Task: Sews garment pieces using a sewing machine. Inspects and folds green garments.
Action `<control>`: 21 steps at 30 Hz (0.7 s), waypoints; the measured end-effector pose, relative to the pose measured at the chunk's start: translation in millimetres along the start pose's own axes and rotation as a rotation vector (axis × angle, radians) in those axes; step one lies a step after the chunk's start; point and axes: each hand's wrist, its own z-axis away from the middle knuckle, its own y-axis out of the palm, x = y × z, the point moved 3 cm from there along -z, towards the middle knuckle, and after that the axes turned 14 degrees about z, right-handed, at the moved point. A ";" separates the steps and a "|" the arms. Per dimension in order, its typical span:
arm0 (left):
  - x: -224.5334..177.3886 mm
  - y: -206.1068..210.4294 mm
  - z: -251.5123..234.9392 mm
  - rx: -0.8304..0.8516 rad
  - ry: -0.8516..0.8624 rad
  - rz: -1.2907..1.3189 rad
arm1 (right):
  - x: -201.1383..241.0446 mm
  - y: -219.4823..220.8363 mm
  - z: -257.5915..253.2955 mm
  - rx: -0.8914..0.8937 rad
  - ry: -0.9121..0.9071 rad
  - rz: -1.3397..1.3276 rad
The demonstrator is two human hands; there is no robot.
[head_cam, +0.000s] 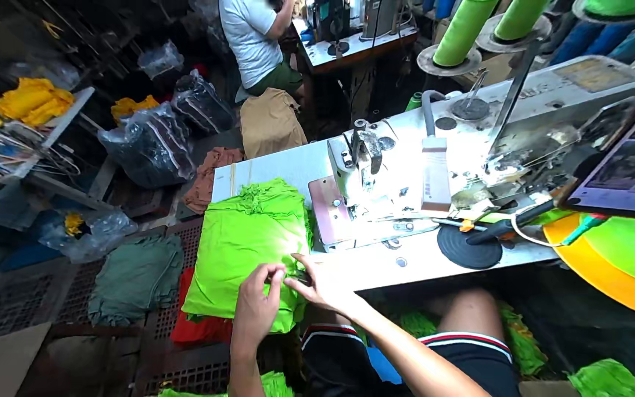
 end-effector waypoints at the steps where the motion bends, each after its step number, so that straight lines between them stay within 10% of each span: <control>1: 3.3 3.1 -17.2 0.044 -0.047 -0.053 | 0.4 2.6 -3.7 0.149 0.035 0.030; 6: 43.6 42.9 -96.1 0.414 -0.345 -0.511 | 15.3 -3.5 8.8 0.243 -0.057 -0.037; 14: -23.5 18.6 -151.8 -0.153 0.120 -0.348 | 13.2 -53.1 77.7 -0.049 -0.223 -0.216; 21: -24.8 104.6 -101.0 -0.095 0.357 -0.029 | -65.6 -41.5 154.9 -0.051 0.085 -0.292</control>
